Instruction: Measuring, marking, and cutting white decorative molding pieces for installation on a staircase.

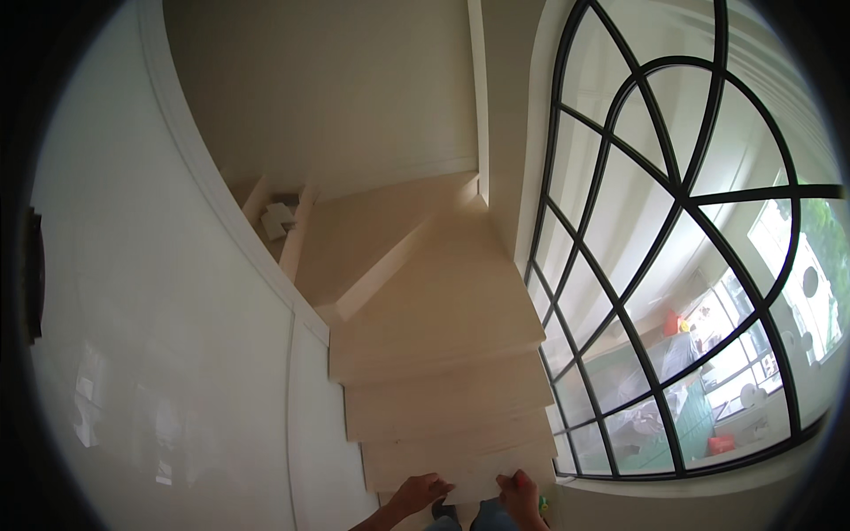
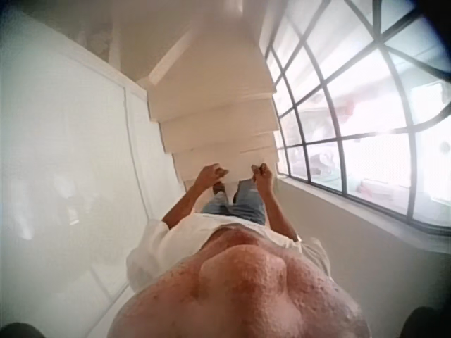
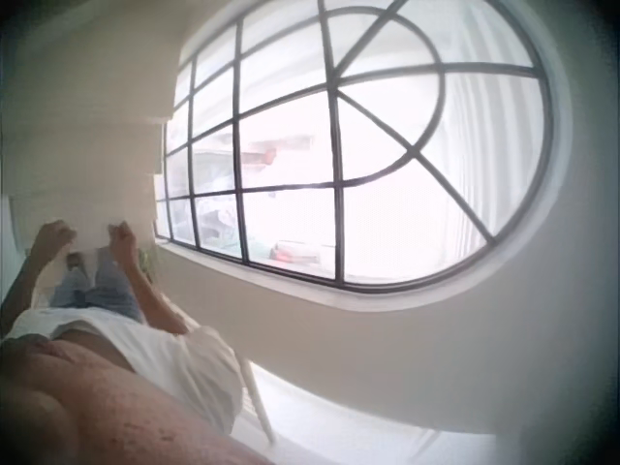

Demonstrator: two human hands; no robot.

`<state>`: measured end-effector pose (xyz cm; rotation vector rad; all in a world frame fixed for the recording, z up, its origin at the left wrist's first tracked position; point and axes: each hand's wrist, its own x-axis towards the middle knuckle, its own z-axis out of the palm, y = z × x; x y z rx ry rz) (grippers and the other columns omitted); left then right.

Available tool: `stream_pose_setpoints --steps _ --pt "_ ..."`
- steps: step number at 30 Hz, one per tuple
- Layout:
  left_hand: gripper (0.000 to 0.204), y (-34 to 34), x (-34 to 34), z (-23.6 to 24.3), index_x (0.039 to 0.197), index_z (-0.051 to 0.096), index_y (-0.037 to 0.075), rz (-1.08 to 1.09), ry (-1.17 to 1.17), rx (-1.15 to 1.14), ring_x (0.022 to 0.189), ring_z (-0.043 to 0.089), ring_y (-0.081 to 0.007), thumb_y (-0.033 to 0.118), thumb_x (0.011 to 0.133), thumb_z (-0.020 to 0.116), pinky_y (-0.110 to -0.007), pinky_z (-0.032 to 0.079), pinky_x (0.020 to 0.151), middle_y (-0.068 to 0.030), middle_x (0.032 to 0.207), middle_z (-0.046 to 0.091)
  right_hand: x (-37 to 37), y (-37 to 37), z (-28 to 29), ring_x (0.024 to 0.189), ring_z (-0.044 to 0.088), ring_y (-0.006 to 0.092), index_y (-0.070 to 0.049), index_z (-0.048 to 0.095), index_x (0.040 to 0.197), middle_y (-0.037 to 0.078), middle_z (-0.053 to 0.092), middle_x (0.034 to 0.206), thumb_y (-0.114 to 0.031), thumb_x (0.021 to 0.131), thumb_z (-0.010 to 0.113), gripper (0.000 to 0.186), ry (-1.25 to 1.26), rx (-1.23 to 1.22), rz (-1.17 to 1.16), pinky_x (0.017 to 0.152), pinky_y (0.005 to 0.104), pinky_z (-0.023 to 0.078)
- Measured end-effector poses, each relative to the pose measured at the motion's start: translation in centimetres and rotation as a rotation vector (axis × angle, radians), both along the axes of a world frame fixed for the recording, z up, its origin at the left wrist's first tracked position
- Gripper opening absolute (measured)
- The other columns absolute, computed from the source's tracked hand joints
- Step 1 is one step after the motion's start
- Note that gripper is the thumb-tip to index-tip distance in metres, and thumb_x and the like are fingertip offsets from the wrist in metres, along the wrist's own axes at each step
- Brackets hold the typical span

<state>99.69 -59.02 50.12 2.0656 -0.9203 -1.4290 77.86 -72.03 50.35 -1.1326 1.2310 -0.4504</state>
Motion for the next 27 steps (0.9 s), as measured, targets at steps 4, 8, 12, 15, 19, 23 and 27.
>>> stream_pose_setpoints --steps 4,8,12,15,19,23,27 --pt "0.057 -2.0 3.1 -4.4 0.105 0.059 -0.009 -0.198 -0.303 -0.227 0.073 0.064 -0.0255 0.047 0.1 0.06 -0.044 0.052 0.065 -0.0189 0.085 0.066 -1.3 -4.7 -8.2 0.059 0.058 0.0128 -0.005 0.055 0.086 0.004 0.056 0.069 -0.019 0.102 0.062 0.021 0.03 -0.267 -0.065 0.052 0.0317 0.049" --pt "0.047 -3.3 6.3 -4.3 0.121 0.061 -0.006 -0.168 -0.421 -0.333 0.099 0.067 -0.0309 0.037 0.101 0.059 -0.046 0.055 0.082 -0.0198 0.108 0.069 1.3 -12.2 -2.7 0.05 0.046 0.0163 -0.007 0.043 0.074 0.005 0.044 0.058 -0.022 0.098 0.067 0.037 0.078 -0.283 -0.075 0.049 0.0359 0.043" --pt "0.032 -9.3 7.8 5.3 0.106 0.072 0.009 -0.091 -0.403 -0.068 0.093 0.07 -0.0357 0.038 0.096 0.063 -0.047 0.054 0.081 -0.0143 0.098 0.073 5.6 -23.2 6.3 0.052 0.057 0.0115 -0.001 0.059 0.085 0.004 0.061 0.072 -0.01 0.094 0.066 0.015 -0.167 -0.141 -0.015 0.043 0.0274 0.046" --pt "0.033 -12.0 8.6 12.2 0.105 0.074 0.007 0.051 -0.309 -0.087 0.095 0.07 -0.0334 0.038 0.097 0.063 -0.044 0.055 0.083 -0.0139 0.099 0.074 8.8 -31.3 11.3 0.051 0.055 0.0105 -0.001 0.06 0.085 0.003 0.06 0.07 -0.009 0.094 0.066 0.013 -0.158 -0.195 0.097 0.043 0.0271 0.045" --pt "0.032 -11.8 9.1 16.2 0.101 0.075 0.007 0.108 -0.389 0.178 0.093 0.069 -0.036 0.037 0.097 0.064 -0.045 0.054 0.081 -0.0145 0.097 0.073 14.2 -38.7 14.5 0.05 0.054 0.0097 0.0 0.062 0.087 0.003 0.06 0.068 -0.011 0.093 0.067 0.014 -0.077 -0.332 0.175 0.043 0.0266 0.044" --pt "0.032 -9.3 8.2 14.9 0.109 0.073 0.007 0.314 -0.402 0.184 0.095 0.07 -0.0357 0.035 0.098 0.063 -0.045 0.055 0.083 -0.0156 0.101 0.073 21.1 -41.4 16.1 0.052 0.05 0.0086 -0.003 0.058 0.08 0.0 0.055 0.062 -0.014 0.092 0.07 0.02 0.077 -0.319 0.269 0.045 0.0287 0.039" --pt "0.033 -11.0 10.7 13.0 0.119 0.07 0.008 0.403 -0.354 0.191 0.103 0.069 -0.0341 0.032 0.098 0.063 -0.044 0.054 0.09 -0.0152 0.108 0.073 26.8 -42.5 15.3 0.059 0.042 0.011 -0.001 0.054 0.071 0.003 0.048 0.058 -0.022 0.09 0.074 0.035 0.146 -0.411 0.527 0.053 0.0331 0.038"
